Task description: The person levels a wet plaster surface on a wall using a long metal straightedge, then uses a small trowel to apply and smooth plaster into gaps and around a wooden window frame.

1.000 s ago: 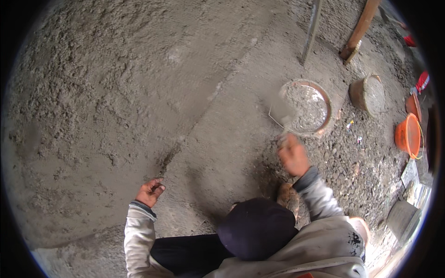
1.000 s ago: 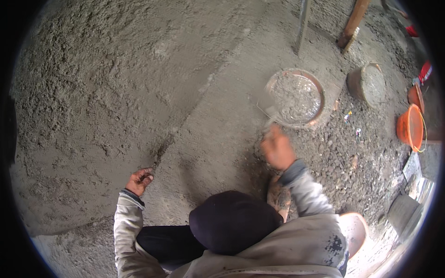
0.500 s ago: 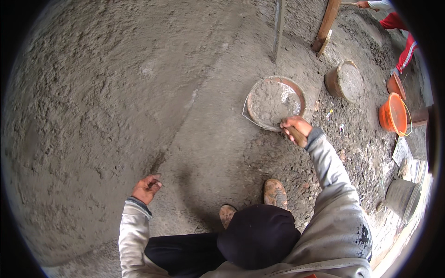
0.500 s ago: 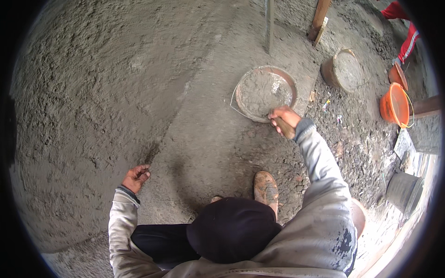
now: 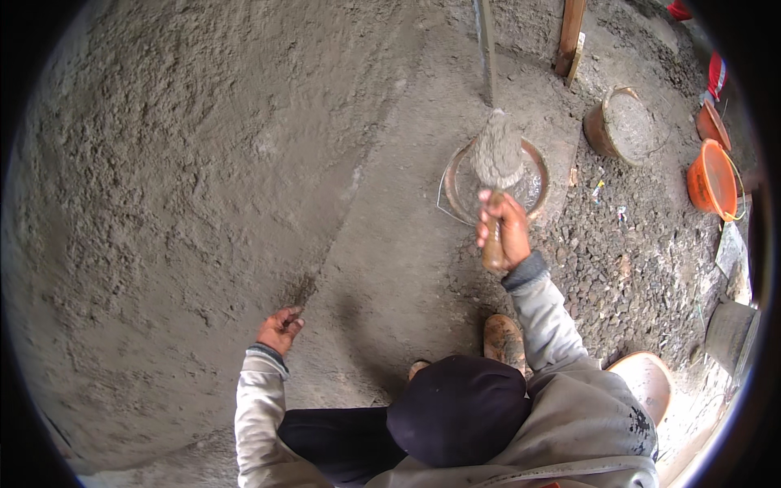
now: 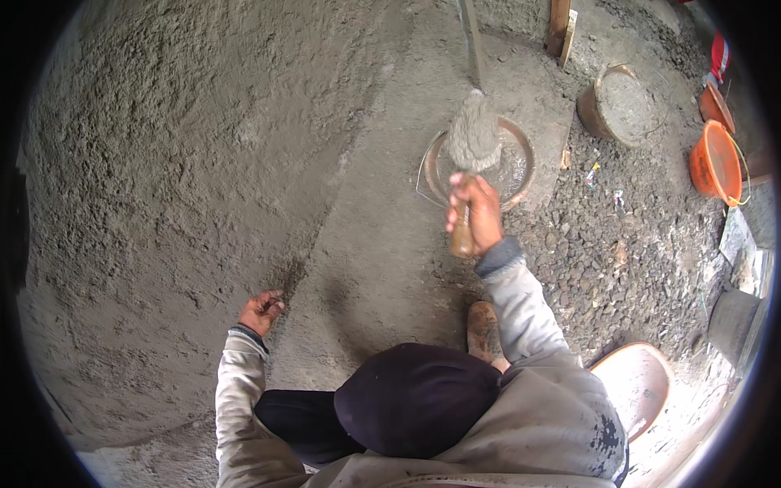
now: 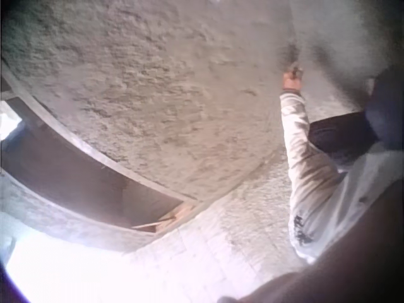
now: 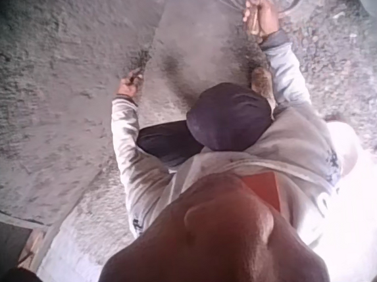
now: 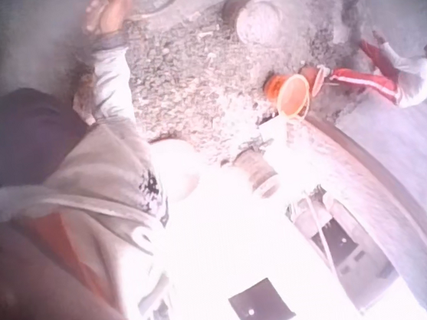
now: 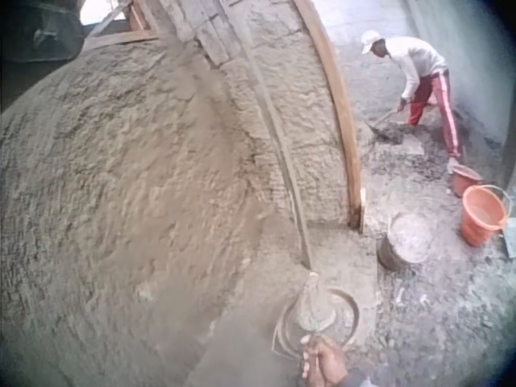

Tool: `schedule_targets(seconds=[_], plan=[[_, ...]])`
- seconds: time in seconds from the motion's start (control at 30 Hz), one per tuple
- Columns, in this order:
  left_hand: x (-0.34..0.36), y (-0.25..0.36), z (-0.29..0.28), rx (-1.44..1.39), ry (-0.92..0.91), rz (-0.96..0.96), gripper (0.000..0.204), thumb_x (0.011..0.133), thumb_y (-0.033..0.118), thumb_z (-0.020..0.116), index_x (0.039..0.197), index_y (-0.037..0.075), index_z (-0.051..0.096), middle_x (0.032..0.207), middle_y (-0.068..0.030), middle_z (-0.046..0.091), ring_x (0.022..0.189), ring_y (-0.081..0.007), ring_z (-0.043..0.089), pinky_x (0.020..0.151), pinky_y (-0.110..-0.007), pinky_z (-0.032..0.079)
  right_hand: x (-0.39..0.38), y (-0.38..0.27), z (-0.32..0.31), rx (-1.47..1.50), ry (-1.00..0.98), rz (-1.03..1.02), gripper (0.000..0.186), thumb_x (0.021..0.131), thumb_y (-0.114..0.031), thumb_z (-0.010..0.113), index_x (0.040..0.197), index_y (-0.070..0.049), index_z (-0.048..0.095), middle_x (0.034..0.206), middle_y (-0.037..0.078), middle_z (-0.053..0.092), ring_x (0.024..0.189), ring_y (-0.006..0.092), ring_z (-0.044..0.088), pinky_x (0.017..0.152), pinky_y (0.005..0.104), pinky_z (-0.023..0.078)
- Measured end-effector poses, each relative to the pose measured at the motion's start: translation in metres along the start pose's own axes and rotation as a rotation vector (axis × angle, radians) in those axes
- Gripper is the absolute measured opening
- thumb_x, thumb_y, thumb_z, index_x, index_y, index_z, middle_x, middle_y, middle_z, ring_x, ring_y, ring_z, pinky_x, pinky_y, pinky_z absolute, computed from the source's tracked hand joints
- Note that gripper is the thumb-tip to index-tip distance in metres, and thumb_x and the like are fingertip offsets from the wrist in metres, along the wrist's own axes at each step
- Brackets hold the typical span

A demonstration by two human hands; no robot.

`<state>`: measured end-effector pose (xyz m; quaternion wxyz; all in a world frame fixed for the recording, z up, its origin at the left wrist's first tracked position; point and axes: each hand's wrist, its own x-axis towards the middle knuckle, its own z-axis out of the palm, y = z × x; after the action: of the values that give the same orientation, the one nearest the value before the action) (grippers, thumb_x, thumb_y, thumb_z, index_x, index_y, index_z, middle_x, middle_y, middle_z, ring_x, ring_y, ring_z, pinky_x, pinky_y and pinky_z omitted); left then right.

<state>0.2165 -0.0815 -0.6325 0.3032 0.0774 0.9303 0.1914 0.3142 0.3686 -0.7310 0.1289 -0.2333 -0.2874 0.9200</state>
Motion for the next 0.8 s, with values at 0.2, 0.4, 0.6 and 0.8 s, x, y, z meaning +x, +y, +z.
schedule_targets(seconds=[0.2, 0.4, 0.6, 0.8], plan=[[-0.034, -0.029, -0.007, -0.017, 0.032, -0.134, 0.033, 0.083, 0.015, 0.061, 0.112, 0.002, 0.055, 0.089, -0.0100, 0.063, 0.085, -0.0186, 0.059, 0.081, -0.034, 0.047, 0.089, 0.047, 0.086, 0.044, 0.342, -0.366, 0.022, 0.079, -0.005, 0.049, 0.100, -0.003, 0.042, 0.077, 0.010, 0.051, 0.049, 0.0142, 0.051, 0.040, 0.0295, 0.044], [-0.088, -0.097, -0.006, -0.345, 0.181, -0.211, 0.026, 0.083, 0.003, 0.058, 0.108, -0.002, 0.055, 0.083, -0.0065, 0.060, 0.078, -0.0145, 0.056, 0.077, -0.030, 0.048, 0.262, 0.094, 0.119, -0.178, 0.402, -0.166, 0.030, 0.081, -0.008, 0.051, 0.108, 0.000, 0.042, 0.080, 0.010, 0.051, 0.050, 0.0143, 0.051, 0.043, 0.0293, 0.042], [-0.117, -0.096, 0.010, -0.846, 0.188, -0.518, 0.027, 0.085, 0.004, 0.057, 0.111, 0.000, 0.055, 0.077, -0.0035, 0.060, 0.072, -0.0118, 0.055, 0.074, -0.026, 0.046, 0.163, 0.048, 0.159, 0.210, -0.425, -0.150, 0.044, 0.084, -0.010, 0.051, 0.126, -0.004, 0.039, 0.090, 0.007, 0.050, 0.052, 0.0108, 0.052, 0.042, 0.0261, 0.043], [-0.112, -0.061, 0.005, -0.133, 0.052, -0.202, 0.033, 0.081, 0.007, 0.062, 0.113, 0.001, 0.055, 0.077, -0.0047, 0.062, 0.074, -0.0116, 0.057, 0.073, -0.027, 0.046, 0.035, -0.053, 0.019, -1.082, -0.166, 0.209, 0.045, 0.083, -0.011, 0.049, 0.124, 0.006, 0.039, 0.084, 0.014, 0.057, 0.063, 0.0157, 0.057, 0.054, 0.0285, 0.051]])
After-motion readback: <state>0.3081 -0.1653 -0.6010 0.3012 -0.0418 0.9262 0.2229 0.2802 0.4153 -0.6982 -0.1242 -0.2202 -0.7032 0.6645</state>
